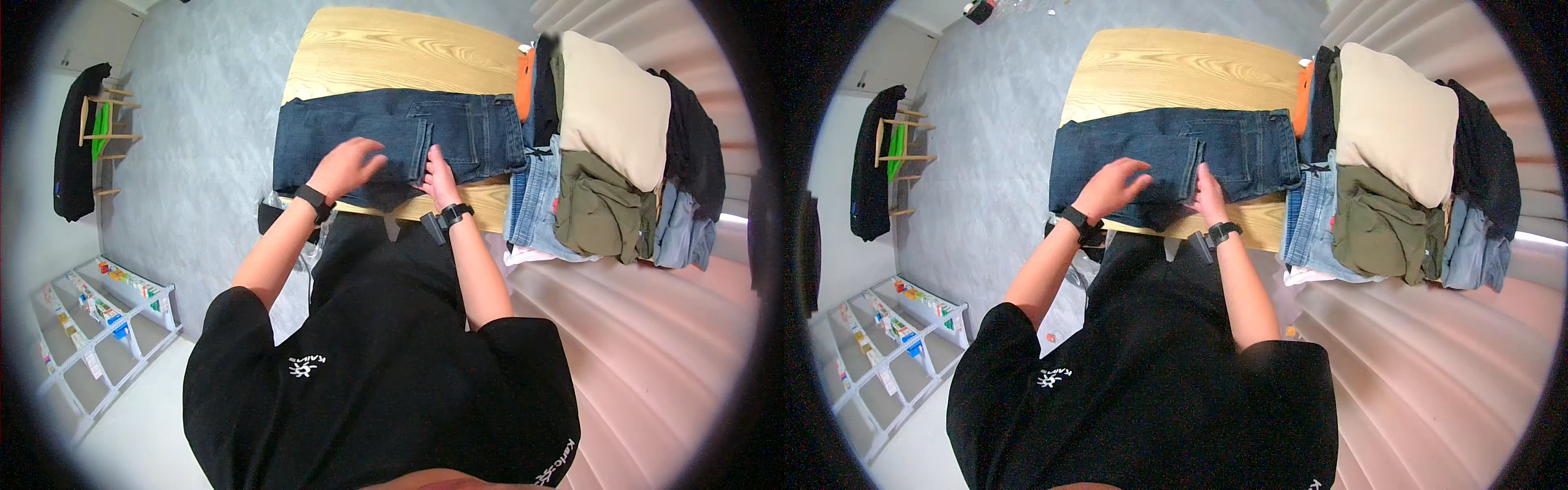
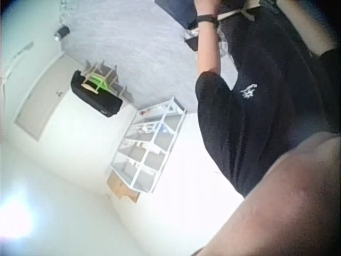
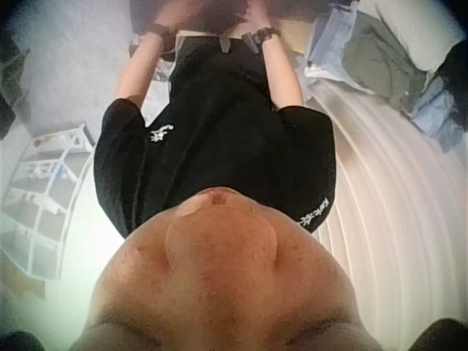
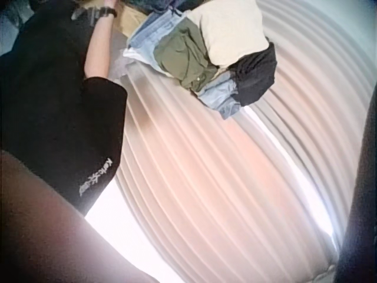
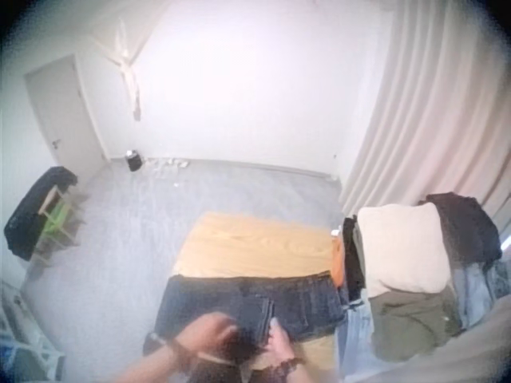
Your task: Fold various items of clothing and place them in a bag or stack.
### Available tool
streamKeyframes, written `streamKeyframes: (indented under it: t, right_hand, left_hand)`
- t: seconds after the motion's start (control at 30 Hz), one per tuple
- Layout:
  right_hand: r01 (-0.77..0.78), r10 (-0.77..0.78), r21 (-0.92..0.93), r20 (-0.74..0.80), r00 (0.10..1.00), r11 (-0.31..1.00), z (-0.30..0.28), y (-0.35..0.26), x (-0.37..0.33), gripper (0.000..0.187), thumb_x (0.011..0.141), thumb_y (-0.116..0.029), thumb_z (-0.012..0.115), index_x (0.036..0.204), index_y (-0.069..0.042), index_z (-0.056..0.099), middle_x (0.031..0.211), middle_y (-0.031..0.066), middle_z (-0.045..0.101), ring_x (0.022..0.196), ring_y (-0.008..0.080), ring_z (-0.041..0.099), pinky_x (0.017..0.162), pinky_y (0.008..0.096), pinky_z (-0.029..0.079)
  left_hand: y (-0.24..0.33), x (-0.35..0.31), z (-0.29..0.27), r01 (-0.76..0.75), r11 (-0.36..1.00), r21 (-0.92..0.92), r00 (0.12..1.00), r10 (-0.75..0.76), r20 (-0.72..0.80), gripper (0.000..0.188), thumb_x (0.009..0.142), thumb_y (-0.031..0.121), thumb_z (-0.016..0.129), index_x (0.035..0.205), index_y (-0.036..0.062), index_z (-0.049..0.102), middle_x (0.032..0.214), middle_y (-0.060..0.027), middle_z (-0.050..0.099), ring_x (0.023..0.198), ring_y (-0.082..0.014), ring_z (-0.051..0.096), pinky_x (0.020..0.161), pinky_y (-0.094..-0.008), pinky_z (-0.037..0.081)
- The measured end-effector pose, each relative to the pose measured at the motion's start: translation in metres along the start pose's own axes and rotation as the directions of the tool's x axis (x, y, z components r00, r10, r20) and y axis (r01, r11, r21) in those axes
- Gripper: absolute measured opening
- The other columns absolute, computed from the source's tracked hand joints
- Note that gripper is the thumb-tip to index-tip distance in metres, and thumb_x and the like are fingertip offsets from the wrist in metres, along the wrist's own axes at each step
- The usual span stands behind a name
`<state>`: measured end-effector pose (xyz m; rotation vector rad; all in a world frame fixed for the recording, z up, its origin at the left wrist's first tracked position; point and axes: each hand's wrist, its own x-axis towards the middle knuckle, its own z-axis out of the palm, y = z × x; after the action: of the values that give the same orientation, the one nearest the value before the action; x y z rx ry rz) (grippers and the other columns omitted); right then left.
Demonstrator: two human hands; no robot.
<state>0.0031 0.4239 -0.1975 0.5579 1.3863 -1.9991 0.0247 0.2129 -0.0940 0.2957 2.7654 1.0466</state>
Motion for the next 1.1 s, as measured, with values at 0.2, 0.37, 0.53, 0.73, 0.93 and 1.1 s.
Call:
streamKeyframes:
  t: [0.2, 0.37, 0.53, 0.73, 0.93, 1.1]
  right_hand:
    - [0.325, -0.485, -0.596, -0.126, 0.865, 0.734, 0.0, 0.015, 0.018, 0.049, 0.073, -0.021, 0.069, 0.111, -0.003, 0.045, 0.093, 0.0157, 0.06, 0.08, 0.0243, 0.06, 0.072, 0.0329, 0.047]
    - [0.308, -0.575, -0.7, -0.178, 0.799, 0.644, 0.01, 0.01, 0.019, 0.042, 0.072, -0.024, 0.071, 0.1, -0.002, 0.049, 0.088, 0.017, 0.062, 0.082, 0.0291, 0.061, 0.074, 0.0366, 0.048]
    - [0.29, -0.561, -0.72, -0.165, 0.811, 0.63, 0.008, 0.01, 0.016, 0.031, 0.075, -0.019, 0.07, 0.093, -0.001, 0.052, 0.084, 0.0131, 0.062, 0.078, 0.0216, 0.061, 0.072, 0.0317, 0.048]
    - [0.507, -0.549, -0.403, 0.011, 0.835, 0.762, 0.008, 0.006, 0.037, 0.026, 0.081, -0.01, 0.064, 0.098, -0.001, 0.046, 0.084, 0.0104, 0.059, 0.077, 0.0159, 0.058, 0.07, 0.0289, 0.046]
    - [0.363, -0.646, -0.743, -0.121, 0.753, 0.562, 0.008, -0.018, 0.045, 0.023, 0.082, -0.006, 0.057, 0.1, -0.001, 0.045, 0.088, 0.0198, 0.06, 0.082, 0.0363, 0.06, 0.07, 0.0416, 0.047]
    - [0.348, -0.809, -0.888, -0.043, 0.586, 0.299, -0.004, -0.044, 0.014, 0.017, 0.078, -0.008, 0.056, 0.094, -0.004, 0.051, 0.09, 0.0172, 0.057, 0.088, 0.0357, 0.054, 0.077, 0.042, 0.043]
  left_hand:
    - [-0.046, 0.008, 0.034, 0.021, 0.997, 0.073, 0.997, -0.015, -0.082, 0.025, 0.078, 0.014, 0.063, 0.1, 0.0029, 0.06, 0.1, -0.0157, 0.057, 0.094, -0.0339, 0.055, 0.082, -0.0385, 0.045]
    - [-0.049, 0.069, 0.058, 0.026, 0.999, -0.038, 0.978, -0.034, -0.208, 0.03, 0.082, 0.012, 0.056, 0.111, 0.0069, 0.057, 0.117, -0.014, 0.054, 0.105, -0.0332, 0.054, 0.086, -0.0383, 0.046]
    - [-0.047, 0.105, 0.064, 0.164, 0.971, 0.174, 0.983, -0.176, 0.058, 0.026, 0.081, 0.019, 0.058, 0.107, 0.015, 0.059, 0.104, -0.0106, 0.058, 0.097, -0.0314, 0.057, 0.081, -0.0409, 0.048]
    - [-0.044, 0.111, 0.034, 0.105, 0.99, 0.097, 0.994, -0.101, -0.046, 0.019, 0.078, 0.018, 0.062, 0.093, 0.0064, 0.059, 0.093, -0.0148, 0.06, 0.088, -0.0332, 0.059, 0.074, -0.041, 0.047]
    - [-0.032, 0.11, 0.034, 0.055, 0.964, -0.261, 0.993, -0.081, -0.091, 0.025, 0.08, 0.01, 0.059, 0.103, 0.0028, 0.057, 0.108, -0.0171, 0.057, 0.097, -0.0298, 0.058, 0.081, -0.0347, 0.047]
    - [-0.049, 0.063, 0.023, 0.108, 0.938, 0.331, 0.99, -0.07, -0.126, 0.054, 0.076, 0.029, 0.066, 0.127, 0.0243, 0.047, 0.14, -0.0084, 0.035, 0.132, -0.0282, 0.027, 0.101, -0.0594, 0.022]
